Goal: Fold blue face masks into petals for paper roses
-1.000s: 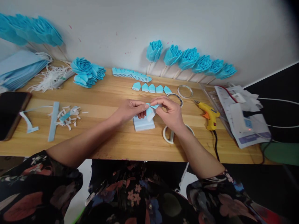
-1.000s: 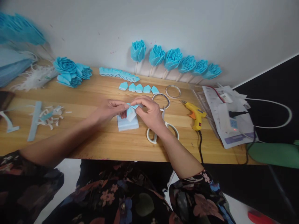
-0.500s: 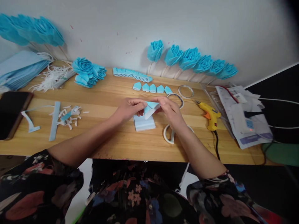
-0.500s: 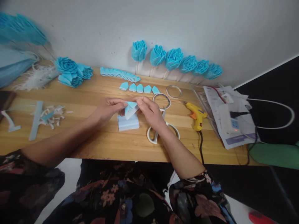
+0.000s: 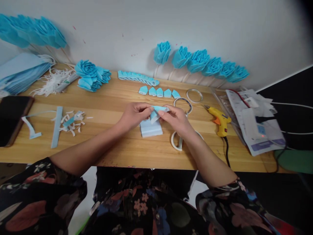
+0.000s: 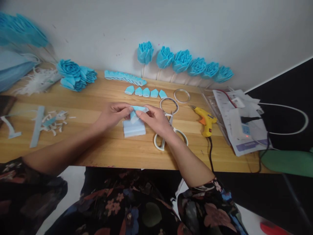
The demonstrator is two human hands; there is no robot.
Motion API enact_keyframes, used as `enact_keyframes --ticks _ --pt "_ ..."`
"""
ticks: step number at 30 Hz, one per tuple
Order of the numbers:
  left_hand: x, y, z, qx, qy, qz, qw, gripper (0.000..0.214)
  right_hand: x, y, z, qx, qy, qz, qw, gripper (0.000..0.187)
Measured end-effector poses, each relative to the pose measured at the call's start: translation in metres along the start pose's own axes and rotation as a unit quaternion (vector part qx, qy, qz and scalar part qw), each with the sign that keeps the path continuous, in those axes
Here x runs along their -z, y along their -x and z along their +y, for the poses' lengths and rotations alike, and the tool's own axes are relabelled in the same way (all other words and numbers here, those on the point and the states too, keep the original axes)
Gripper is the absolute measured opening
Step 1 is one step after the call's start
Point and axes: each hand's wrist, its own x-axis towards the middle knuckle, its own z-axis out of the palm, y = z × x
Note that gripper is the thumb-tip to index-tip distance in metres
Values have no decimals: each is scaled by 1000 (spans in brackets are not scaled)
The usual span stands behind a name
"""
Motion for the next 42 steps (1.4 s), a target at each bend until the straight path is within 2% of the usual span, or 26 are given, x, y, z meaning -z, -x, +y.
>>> enact_keyframes --ticks 4,10,21,31,42 --pt "-2 2 -1 -20 -5 10 1000 28 -1 0 3 13 30 7 999 34" --pt "-3 1 -2 -19 5 11 1000 26 0 -1 6 17 62 23 998 21" --pt "-2 -1 -5 -6 0 -29 1000 21 2 -5 10 7 31 24 999 15" --pt "1 -3 -6 -27 12 -43 999 26 3 -3 8 8 38 13 999 15" --pt "0 -3 -5 -2 -4 -13 1000 23 3 -2 -3 10 33 8 999 31"
